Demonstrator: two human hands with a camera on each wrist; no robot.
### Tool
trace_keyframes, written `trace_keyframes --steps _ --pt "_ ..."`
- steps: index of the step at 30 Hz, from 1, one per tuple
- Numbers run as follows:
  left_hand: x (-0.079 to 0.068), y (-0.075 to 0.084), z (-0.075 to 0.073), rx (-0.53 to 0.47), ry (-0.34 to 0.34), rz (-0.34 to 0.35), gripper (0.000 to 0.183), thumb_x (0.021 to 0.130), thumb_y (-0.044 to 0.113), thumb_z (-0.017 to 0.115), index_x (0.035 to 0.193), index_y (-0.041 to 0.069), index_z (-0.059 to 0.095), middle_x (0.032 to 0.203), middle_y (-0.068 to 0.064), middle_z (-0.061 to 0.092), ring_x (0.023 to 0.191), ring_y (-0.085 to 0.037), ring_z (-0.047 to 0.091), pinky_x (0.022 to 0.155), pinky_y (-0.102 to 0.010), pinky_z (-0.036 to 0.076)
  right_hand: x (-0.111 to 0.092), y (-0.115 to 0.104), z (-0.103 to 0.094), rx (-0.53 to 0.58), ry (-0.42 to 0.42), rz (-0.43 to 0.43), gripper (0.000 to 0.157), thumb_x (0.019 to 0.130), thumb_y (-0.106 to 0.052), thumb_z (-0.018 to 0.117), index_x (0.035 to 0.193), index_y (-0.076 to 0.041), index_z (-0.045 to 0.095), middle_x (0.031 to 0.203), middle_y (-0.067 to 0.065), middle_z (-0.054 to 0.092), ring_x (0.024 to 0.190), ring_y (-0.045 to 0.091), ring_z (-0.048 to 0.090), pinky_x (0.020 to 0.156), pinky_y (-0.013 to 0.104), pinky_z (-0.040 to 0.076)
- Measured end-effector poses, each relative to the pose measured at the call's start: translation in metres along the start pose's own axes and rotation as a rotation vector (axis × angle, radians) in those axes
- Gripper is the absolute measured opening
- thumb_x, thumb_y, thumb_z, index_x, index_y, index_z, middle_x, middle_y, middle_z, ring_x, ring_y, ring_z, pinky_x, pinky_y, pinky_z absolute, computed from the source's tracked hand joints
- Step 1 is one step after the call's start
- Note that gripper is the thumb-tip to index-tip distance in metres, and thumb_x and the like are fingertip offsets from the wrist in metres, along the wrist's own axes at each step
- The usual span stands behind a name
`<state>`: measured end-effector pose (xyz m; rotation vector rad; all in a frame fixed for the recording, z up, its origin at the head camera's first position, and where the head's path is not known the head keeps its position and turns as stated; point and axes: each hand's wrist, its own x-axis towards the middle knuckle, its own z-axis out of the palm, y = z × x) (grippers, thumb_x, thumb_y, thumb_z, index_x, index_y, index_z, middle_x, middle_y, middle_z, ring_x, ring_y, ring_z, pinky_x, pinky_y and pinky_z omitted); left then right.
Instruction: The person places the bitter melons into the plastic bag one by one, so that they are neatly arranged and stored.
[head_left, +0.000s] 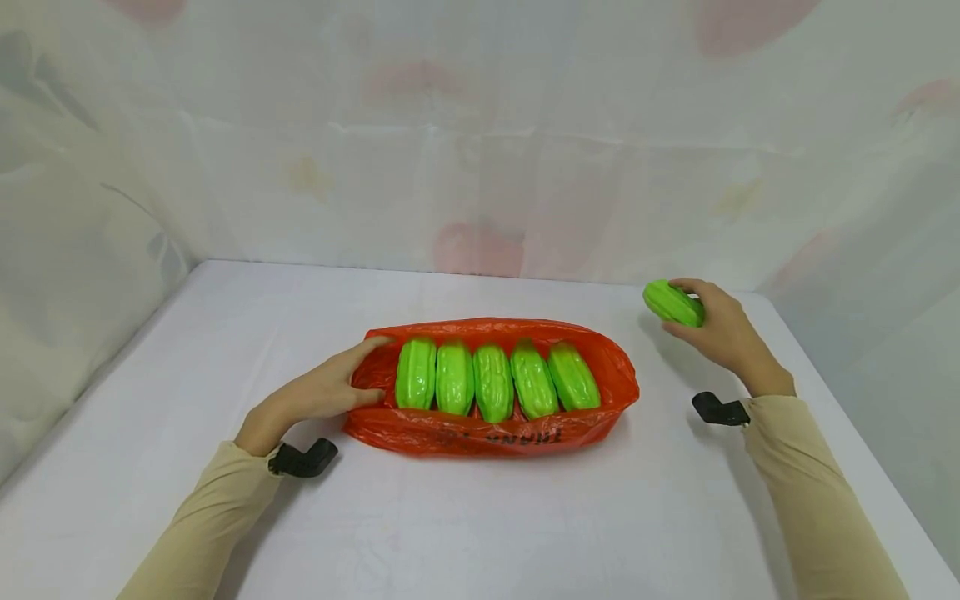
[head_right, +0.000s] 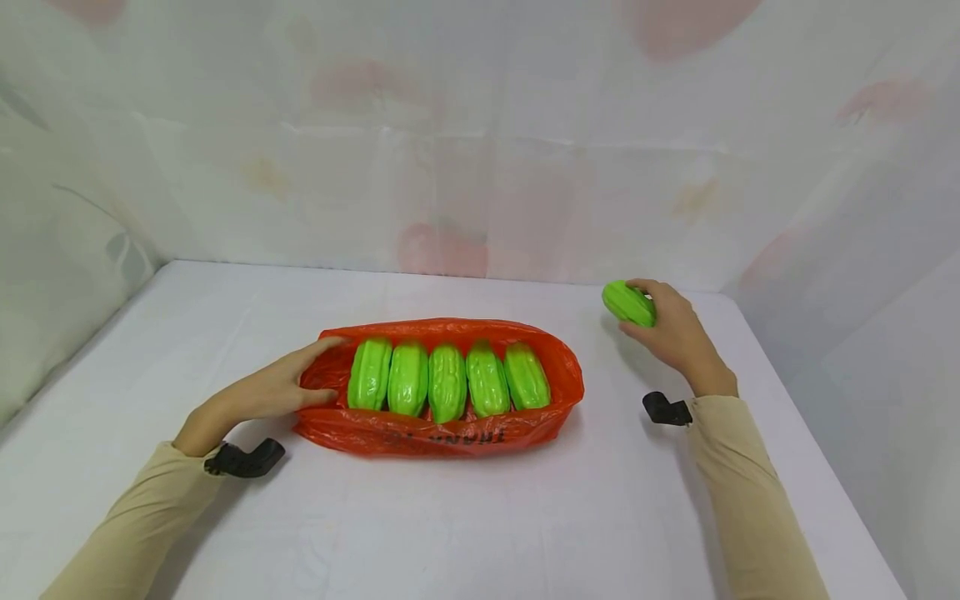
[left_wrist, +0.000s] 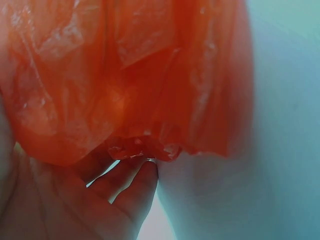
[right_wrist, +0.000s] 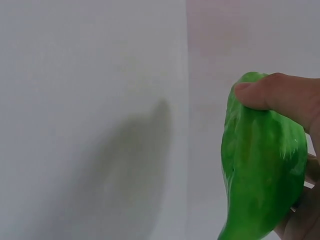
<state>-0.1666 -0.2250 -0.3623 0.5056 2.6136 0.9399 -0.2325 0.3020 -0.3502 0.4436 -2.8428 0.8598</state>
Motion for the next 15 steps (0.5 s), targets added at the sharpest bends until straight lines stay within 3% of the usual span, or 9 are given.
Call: trace_keyframes --steps 15 --pt "0.001 -0.001 0.000 0.009 0.013 0.013 0.072 0.088 0.012 0.063 0.152 0.006 0.029 0.143 -0.021 0.048 0.131 -0.039 0.047 0.109 -0.063 0.037 0.000 -0.046 -0.004 0.008 0.034 -0.133 0.060 0.085 -0.007 0.075 0.138 0.000 0.049 0.132 0.026 0.054 0.106 0.037 0.052 0.087 0.053 0.046"
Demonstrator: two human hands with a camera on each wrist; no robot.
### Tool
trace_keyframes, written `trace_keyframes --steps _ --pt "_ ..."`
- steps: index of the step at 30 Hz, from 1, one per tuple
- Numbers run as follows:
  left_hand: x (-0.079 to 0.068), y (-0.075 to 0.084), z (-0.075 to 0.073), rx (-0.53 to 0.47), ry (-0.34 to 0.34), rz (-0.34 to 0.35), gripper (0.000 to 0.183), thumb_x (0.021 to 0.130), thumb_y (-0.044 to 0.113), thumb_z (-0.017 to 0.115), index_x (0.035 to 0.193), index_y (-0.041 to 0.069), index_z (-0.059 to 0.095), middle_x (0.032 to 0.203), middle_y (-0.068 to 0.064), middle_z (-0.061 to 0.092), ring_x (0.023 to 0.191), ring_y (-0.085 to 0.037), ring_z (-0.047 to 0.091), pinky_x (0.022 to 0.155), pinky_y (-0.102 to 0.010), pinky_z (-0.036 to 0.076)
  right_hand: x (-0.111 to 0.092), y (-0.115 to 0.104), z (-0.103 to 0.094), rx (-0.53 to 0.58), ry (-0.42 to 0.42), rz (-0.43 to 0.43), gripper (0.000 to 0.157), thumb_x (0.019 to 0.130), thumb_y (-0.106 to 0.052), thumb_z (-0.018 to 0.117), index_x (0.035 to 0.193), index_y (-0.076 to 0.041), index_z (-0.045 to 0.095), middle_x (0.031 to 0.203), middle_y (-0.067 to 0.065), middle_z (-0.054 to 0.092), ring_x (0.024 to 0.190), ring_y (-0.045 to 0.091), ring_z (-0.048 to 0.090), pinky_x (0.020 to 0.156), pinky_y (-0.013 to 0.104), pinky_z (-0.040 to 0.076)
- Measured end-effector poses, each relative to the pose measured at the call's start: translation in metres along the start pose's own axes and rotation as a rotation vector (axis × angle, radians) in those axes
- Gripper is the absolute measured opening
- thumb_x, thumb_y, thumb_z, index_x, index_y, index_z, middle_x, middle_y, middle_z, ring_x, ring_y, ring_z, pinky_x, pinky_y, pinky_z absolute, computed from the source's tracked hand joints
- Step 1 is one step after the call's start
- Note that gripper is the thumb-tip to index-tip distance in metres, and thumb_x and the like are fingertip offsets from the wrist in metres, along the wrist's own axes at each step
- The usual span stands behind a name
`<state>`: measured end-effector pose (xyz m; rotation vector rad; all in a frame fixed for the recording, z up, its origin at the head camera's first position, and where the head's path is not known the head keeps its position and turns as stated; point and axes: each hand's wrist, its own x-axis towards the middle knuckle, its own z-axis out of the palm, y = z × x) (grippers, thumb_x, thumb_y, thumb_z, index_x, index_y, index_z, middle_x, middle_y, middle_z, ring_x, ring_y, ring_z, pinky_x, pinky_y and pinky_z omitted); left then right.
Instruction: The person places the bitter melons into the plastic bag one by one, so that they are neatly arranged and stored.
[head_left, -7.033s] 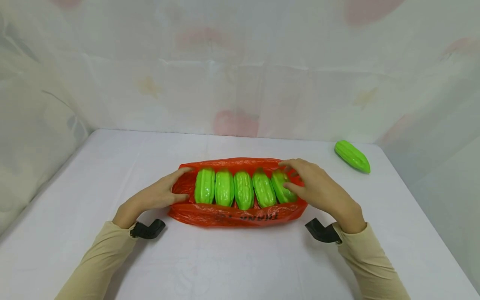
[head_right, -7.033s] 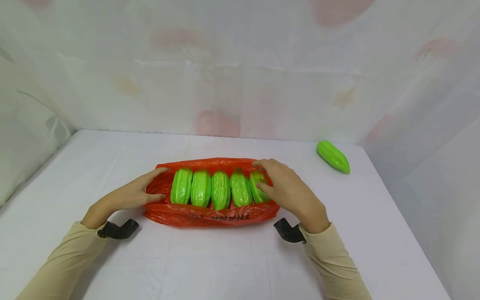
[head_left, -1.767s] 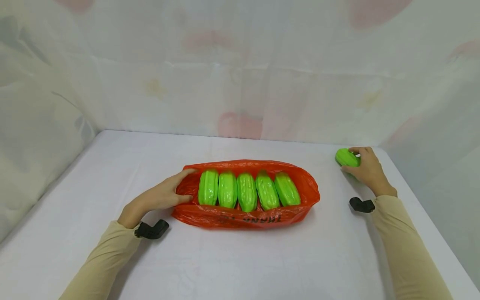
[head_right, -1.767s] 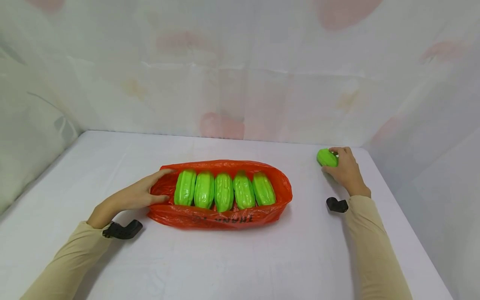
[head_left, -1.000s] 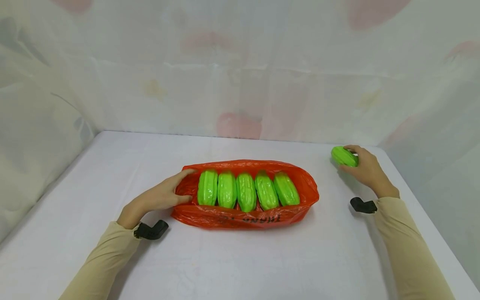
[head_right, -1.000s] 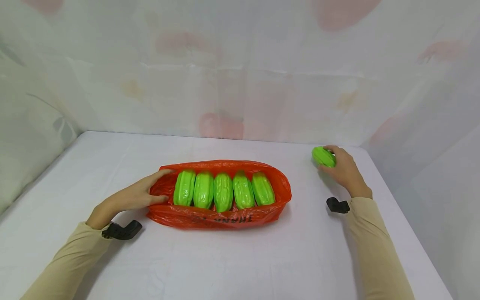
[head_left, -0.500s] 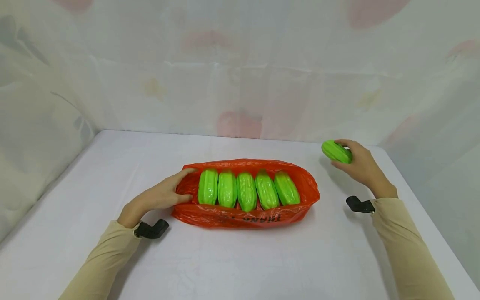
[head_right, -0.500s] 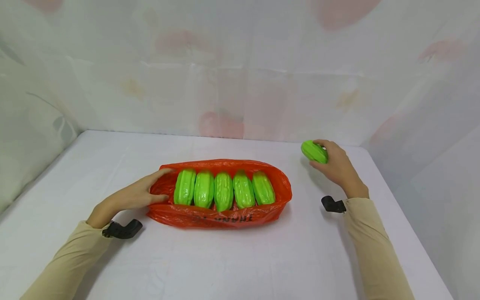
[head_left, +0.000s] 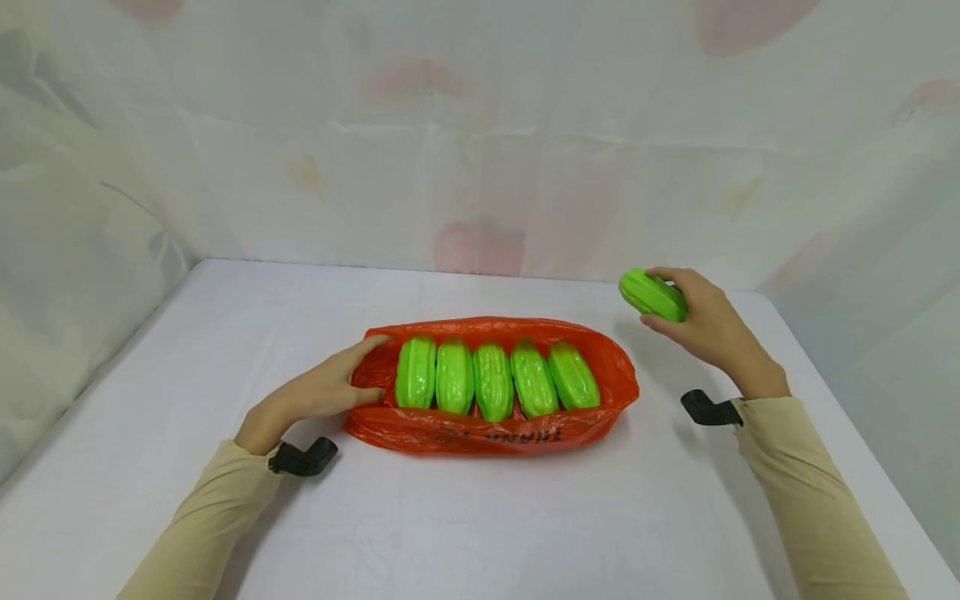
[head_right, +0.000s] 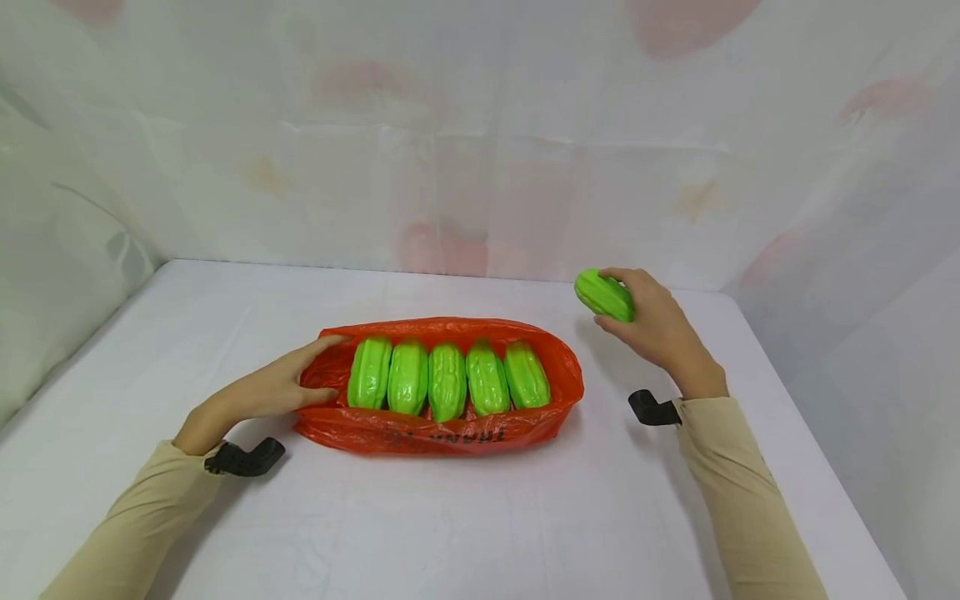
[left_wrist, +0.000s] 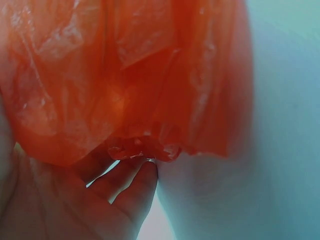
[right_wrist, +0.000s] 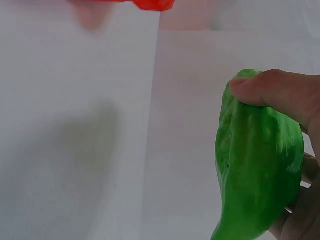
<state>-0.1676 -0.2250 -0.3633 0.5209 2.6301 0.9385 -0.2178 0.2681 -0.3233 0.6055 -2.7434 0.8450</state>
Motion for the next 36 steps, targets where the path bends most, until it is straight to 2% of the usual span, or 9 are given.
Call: trace_keyframes --steps 21,31,36 --pt "0.000 0.001 0.000 -0.002 -0.005 -0.005 0.072 0.089 0.013 0.062 0.152 0.005 0.029 0.144 -0.021 0.047 0.131 -0.039 0.046 0.109 -0.064 0.036 0.002 -0.041 0.000 0.002 0.020 -0.119 0.062 0.082 -0.005 0.078 0.138 -0.006 0.052 0.127 0.017 0.059 0.103 0.029 0.056 0.083 0.047 0.050" --pt "0.000 0.000 0.000 -0.003 -0.006 -0.006 0.073 0.089 0.013 0.063 0.152 0.005 0.027 0.143 -0.021 0.047 0.131 -0.039 0.046 0.109 -0.064 0.036 -0.003 -0.060 0.003 -0.014 0.058 -0.206 0.063 0.078 -0.004 0.081 0.135 -0.005 0.054 0.125 0.012 0.061 0.101 0.022 0.058 0.081 0.032 0.050" --pt "0.000 0.000 0.000 0.002 -0.004 -0.007 0.073 0.089 0.012 0.062 0.153 0.004 0.027 0.145 -0.022 0.046 0.133 -0.040 0.045 0.110 -0.064 0.035 -0.008 -0.072 0.006 0.021 0.056 -0.240 0.062 0.079 -0.004 0.080 0.136 -0.006 0.053 0.126 0.011 0.060 0.100 0.022 0.058 0.080 0.032 0.050"
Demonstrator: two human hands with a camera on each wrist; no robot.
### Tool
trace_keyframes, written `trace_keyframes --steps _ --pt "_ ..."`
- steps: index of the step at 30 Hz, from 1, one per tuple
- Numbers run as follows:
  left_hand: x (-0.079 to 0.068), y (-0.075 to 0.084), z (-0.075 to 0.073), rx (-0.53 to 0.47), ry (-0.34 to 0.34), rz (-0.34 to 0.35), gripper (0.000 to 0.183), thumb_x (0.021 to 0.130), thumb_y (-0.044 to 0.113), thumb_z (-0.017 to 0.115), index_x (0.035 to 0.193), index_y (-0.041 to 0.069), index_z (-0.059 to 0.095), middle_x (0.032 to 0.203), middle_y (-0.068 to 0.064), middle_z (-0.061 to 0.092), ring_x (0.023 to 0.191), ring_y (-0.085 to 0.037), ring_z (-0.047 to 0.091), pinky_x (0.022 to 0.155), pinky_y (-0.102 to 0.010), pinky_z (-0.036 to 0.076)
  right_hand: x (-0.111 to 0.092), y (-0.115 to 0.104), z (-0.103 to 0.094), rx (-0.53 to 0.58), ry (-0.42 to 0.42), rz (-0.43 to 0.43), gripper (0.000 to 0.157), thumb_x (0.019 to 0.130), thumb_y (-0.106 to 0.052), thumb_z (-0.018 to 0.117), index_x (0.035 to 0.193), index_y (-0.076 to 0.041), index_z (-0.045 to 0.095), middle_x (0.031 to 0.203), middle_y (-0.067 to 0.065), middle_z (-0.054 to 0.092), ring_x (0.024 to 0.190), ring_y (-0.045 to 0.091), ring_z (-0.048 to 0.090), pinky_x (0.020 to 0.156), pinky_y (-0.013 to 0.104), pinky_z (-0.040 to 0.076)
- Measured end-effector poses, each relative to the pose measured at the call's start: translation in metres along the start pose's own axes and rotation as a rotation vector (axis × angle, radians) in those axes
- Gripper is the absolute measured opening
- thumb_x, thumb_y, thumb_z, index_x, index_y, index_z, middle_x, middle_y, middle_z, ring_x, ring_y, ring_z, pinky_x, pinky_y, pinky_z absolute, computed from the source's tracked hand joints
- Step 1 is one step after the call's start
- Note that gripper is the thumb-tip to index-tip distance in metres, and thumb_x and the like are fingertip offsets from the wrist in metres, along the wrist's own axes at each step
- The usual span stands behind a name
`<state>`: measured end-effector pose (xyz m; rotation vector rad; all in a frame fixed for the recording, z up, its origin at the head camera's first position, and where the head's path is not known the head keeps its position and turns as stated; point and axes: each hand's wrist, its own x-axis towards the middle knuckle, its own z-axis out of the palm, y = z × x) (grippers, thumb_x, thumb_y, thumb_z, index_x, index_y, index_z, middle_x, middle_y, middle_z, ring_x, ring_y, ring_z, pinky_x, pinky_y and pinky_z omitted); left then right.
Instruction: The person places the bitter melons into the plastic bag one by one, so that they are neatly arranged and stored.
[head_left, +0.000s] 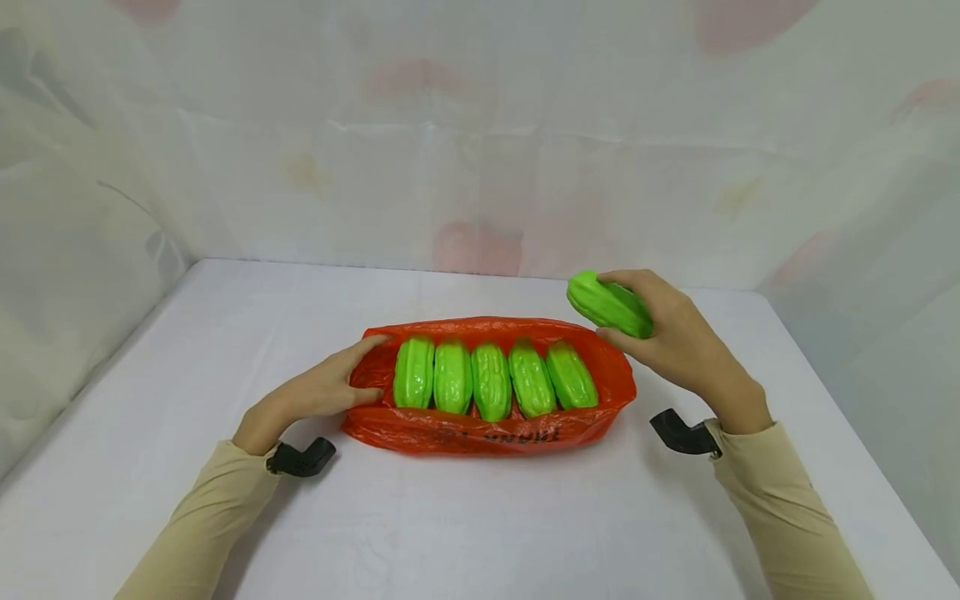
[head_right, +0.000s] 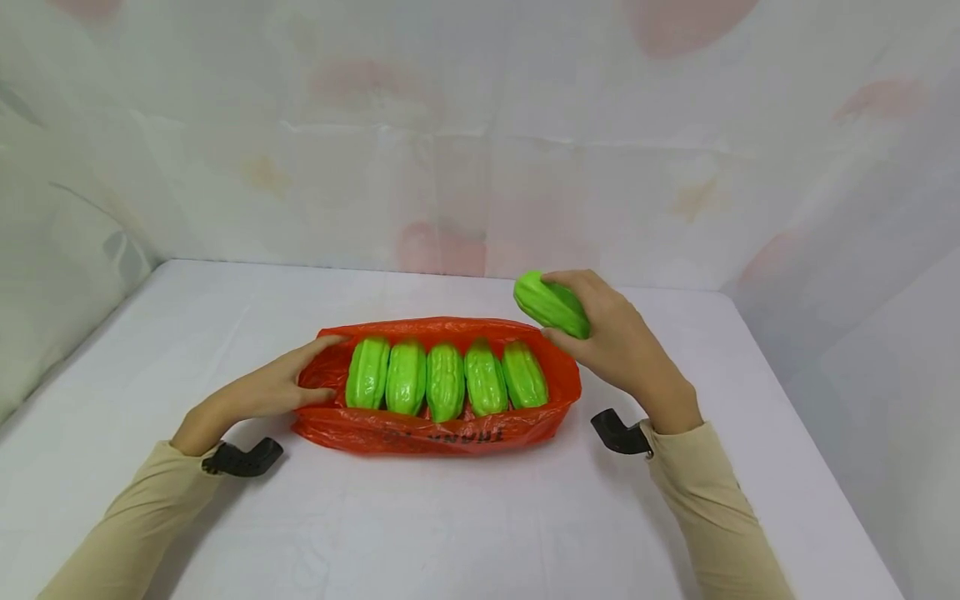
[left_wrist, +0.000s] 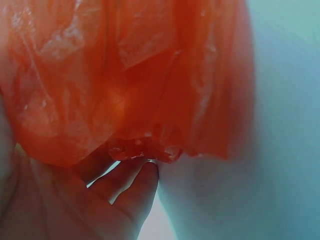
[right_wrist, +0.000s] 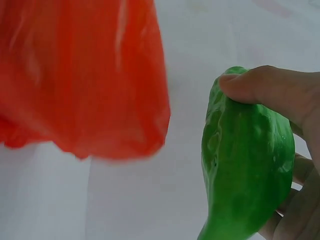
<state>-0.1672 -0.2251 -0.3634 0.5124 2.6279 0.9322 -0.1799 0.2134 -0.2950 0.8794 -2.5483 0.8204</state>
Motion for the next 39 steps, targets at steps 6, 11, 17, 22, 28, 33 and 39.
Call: trace_keyframes --steps 6,11,17,22,28,33,39 --pt "-0.002 0.000 -0.001 0.009 -0.002 0.000 0.072 0.090 0.012 0.062 0.152 0.005 0.027 0.147 -0.022 0.044 0.134 -0.041 0.043 0.110 -0.065 0.034 0.001 -0.014 0.008 0.042 -0.011 -0.031 0.062 0.080 -0.003 0.080 0.135 -0.008 0.053 0.129 0.008 0.059 0.102 0.020 0.059 0.082 0.039 0.054" --pt "-0.003 -0.001 0.000 0.004 -0.003 -0.010 0.071 0.090 0.012 0.062 0.152 0.006 0.028 0.146 -0.021 0.045 0.132 -0.040 0.044 0.109 -0.065 0.035 0.000 -0.023 0.014 0.057 0.005 -0.059 0.063 0.079 -0.005 0.081 0.136 -0.008 0.052 0.130 0.007 0.059 0.103 0.019 0.059 0.083 0.038 0.053" --pt "-0.003 0.001 0.000 -0.008 -0.009 -0.011 0.071 0.091 0.013 0.062 0.152 0.006 0.028 0.144 -0.021 0.047 0.131 -0.040 0.045 0.108 -0.065 0.036 -0.002 -0.033 0.021 0.068 -0.002 -0.089 0.064 0.079 -0.008 0.081 0.136 -0.008 0.052 0.129 0.007 0.060 0.102 0.019 0.059 0.081 0.038 0.054" --pt "-0.004 0.003 0.000 -0.012 -0.005 -0.012 0.071 0.090 0.012 0.062 0.152 0.006 0.028 0.145 -0.021 0.046 0.132 -0.040 0.045 0.109 -0.064 0.035 -0.003 -0.040 0.028 0.073 -0.044 -0.110 0.064 0.080 -0.011 0.081 0.136 -0.008 0.051 0.131 0.007 0.059 0.104 0.019 0.060 0.084 0.038 0.055" --pt "-0.003 0.004 0.000 -0.009 -0.001 -0.010 0.072 0.089 0.012 0.061 0.153 0.004 0.027 0.146 -0.022 0.044 0.133 -0.041 0.044 0.110 -0.065 0.035 -0.003 -0.048 0.036 0.075 -0.113 -0.126 0.062 0.082 -0.015 0.081 0.136 -0.010 0.051 0.132 0.006 0.059 0.107 0.018 0.060 0.089 0.039 0.054" --pt "-0.003 0.003 0.000 -0.008 -0.003 -0.008 0.073 0.090 0.012 0.061 0.153 0.004 0.026 0.148 -0.022 0.043 0.134 -0.041 0.043 0.110 -0.065 0.033 -0.003 -0.051 0.044 0.053 -0.175 -0.105 0.059 0.085 -0.019 0.078 0.136 -0.012 0.052 0.132 0.005 0.060 0.104 0.017 0.059 0.087 0.038 0.054" --pt "-0.002 0.003 0.000 -0.013 -0.006 -0.014 0.073 0.090 0.012 0.061 0.153 0.003 0.026 0.147 -0.023 0.043 0.133 -0.041 0.043 0.110 -0.065 0.034 -0.003 -0.052 0.054 0.033 -0.257 -0.067 0.059 0.084 -0.021 0.079 0.137 -0.016 0.053 0.133 0.004 0.059 0.109 0.018 0.059 0.091 0.040 0.054"
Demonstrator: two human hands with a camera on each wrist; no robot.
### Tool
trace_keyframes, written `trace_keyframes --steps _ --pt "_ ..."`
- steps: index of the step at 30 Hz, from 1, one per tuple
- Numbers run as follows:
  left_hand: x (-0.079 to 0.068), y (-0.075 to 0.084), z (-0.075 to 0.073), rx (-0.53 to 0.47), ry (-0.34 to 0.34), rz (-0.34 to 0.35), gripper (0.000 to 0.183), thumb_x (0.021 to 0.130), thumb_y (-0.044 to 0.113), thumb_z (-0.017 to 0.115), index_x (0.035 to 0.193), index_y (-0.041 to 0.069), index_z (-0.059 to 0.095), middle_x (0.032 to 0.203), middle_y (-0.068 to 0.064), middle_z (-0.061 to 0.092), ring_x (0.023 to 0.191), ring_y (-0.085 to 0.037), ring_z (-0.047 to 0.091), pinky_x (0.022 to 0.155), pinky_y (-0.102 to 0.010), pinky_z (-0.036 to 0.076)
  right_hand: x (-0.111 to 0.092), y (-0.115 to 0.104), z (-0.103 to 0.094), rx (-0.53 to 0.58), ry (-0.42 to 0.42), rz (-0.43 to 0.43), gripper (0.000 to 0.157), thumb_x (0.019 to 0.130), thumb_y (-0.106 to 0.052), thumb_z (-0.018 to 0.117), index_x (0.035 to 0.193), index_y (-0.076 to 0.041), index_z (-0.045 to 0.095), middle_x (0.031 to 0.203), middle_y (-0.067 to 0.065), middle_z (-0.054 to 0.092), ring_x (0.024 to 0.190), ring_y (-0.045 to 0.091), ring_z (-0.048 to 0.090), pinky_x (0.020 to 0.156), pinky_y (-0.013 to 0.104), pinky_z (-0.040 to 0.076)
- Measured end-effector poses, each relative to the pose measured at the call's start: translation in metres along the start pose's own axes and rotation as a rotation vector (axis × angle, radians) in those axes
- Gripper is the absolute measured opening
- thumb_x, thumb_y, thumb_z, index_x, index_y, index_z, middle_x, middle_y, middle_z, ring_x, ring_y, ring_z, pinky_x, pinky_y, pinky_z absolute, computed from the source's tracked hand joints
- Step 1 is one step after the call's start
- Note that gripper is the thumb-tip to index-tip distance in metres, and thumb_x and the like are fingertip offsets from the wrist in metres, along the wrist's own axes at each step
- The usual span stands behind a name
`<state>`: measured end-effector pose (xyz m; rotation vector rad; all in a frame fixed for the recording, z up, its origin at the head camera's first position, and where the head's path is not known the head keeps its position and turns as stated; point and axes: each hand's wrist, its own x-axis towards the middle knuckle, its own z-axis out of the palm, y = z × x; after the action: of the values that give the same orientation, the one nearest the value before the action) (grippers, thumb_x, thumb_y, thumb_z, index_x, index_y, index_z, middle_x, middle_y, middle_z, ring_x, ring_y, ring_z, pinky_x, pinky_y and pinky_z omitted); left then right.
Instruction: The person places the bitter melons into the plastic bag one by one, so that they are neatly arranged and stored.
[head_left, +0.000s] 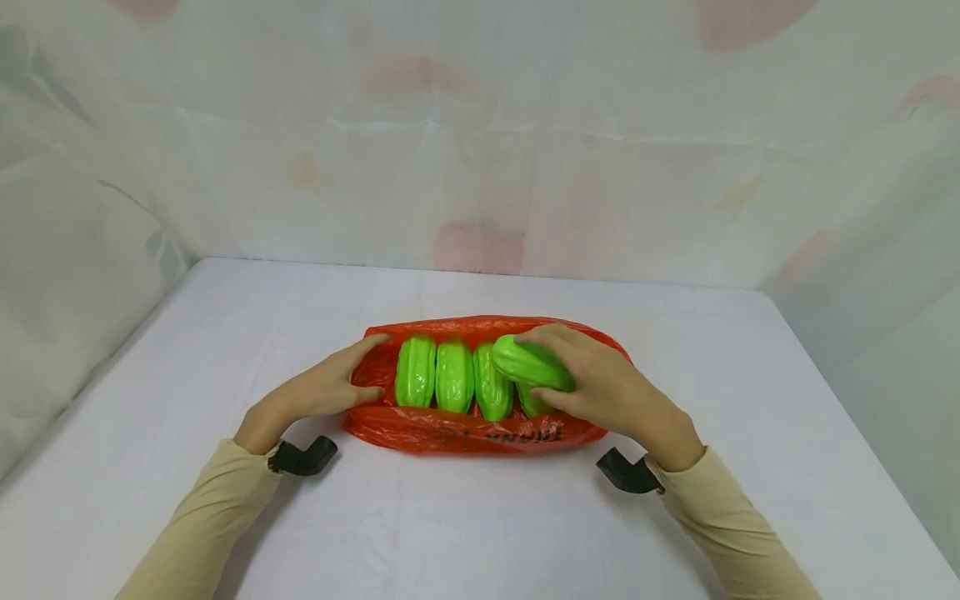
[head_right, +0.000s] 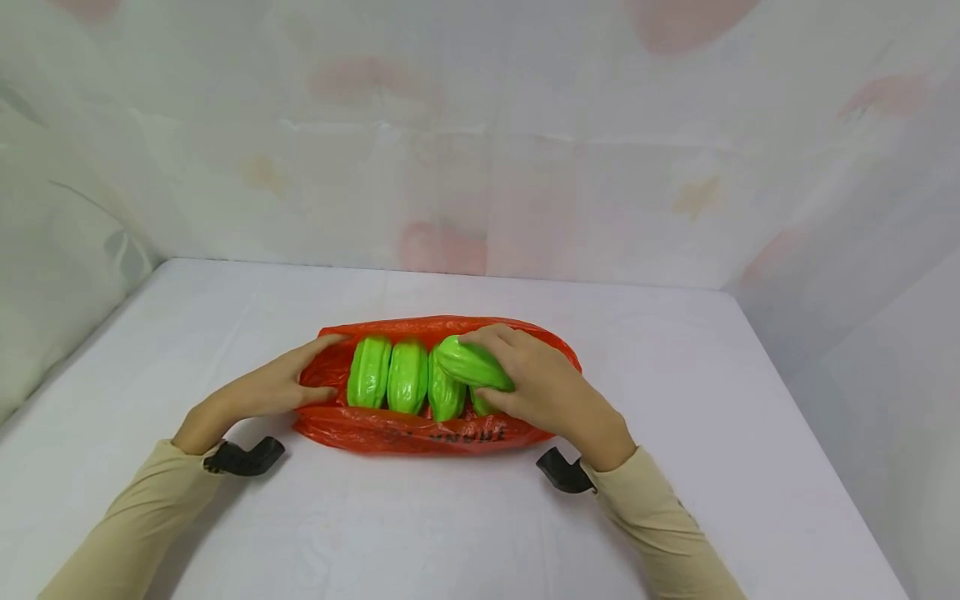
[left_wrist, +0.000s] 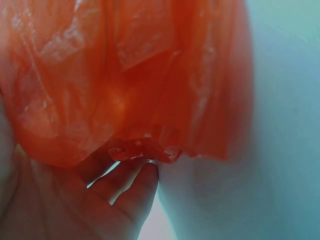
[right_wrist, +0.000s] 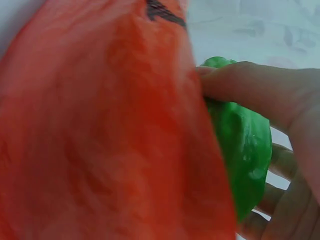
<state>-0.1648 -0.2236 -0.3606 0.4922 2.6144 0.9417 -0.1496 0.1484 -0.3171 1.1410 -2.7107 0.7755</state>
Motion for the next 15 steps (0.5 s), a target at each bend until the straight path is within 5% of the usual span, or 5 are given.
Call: trace_keyframes --steps 15 --pt "0.001 0.000 0.000 0.002 0.001 -0.005 0.072 0.090 0.011 0.061 0.152 0.004 0.027 0.145 -0.022 0.046 0.131 -0.040 0.045 0.109 -0.064 0.036 0.004 -0.002 0.012 -0.056 -0.113 -0.021 0.056 0.083 -0.020 0.080 0.134 -0.015 0.058 0.132 0.001 0.061 0.123 0.022 0.058 0.101 0.041 0.051"
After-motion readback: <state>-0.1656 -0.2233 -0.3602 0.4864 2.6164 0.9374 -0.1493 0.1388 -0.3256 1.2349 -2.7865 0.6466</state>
